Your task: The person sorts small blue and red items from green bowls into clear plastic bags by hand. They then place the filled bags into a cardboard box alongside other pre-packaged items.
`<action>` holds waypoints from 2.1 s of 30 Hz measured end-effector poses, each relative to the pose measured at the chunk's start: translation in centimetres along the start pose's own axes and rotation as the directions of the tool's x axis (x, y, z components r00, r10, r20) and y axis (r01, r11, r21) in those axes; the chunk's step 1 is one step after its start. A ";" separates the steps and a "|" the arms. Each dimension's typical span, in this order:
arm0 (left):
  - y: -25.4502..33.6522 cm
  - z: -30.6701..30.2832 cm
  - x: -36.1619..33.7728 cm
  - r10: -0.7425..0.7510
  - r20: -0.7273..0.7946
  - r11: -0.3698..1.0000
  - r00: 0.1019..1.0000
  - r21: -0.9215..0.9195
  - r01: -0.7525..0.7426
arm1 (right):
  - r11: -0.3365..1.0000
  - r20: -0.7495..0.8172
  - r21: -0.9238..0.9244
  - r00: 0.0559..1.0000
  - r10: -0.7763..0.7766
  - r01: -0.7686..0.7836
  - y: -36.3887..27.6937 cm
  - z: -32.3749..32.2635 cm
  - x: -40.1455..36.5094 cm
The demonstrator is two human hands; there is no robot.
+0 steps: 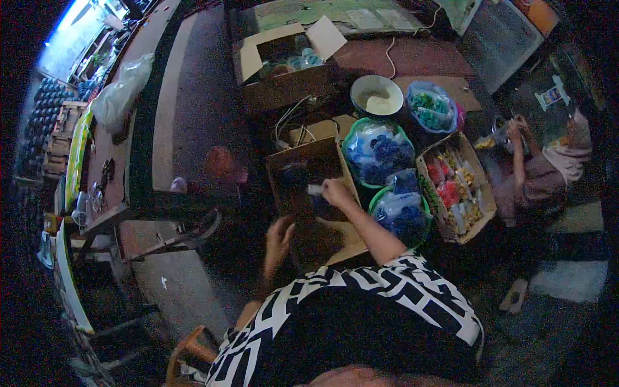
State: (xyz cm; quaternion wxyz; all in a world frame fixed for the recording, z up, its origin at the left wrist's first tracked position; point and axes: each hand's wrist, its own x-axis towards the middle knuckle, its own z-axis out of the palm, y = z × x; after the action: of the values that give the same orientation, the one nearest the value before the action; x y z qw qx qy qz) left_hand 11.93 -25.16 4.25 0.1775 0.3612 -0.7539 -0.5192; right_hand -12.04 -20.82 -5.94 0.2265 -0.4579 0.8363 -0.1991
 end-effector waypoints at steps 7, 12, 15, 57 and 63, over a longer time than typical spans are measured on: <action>3.0 3.7 2.9 0.355 -0.043 0.917 0.934 0.210 -0.339 | 0.885 -0.053 0.452 0.994 -0.100 0.114 -4.6 -5.5 -8.3; 5.5 4.9 3.4 0.254 0.227 0.958 0.940 0.071 -0.276 | 0.918 0.185 0.394 0.976 -0.116 0.035 -4.1 -9.8 -11.2; 8.2 7.6 2.9 -0.123 0.198 0.803 0.973 -0.556 0.214 | 0.930 0.091 0.353 0.985 -0.146 0.105 -3.1 -13.6 -12.9; 14.8 38.0 1.4 0.301 0.418 0.952 0.857 -0.079 -0.296 | 0.621 -0.345 0.783 0.857 0.382 0.039 29.5 -19.8 -29.5; 14.9 38.2 1.8 0.202 0.404 0.977 0.892 -0.021 -0.212 | 0.993 -0.740 0.108 0.670 0.052 0.042 24.2 -24.0 -28.9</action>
State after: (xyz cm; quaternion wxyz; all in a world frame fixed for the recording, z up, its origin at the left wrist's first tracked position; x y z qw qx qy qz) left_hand -19.25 1.51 2.39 0.0680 0.1661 -0.8144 -0.5518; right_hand -28.06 19.06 6.26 -0.1060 -0.3213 0.8445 -0.4151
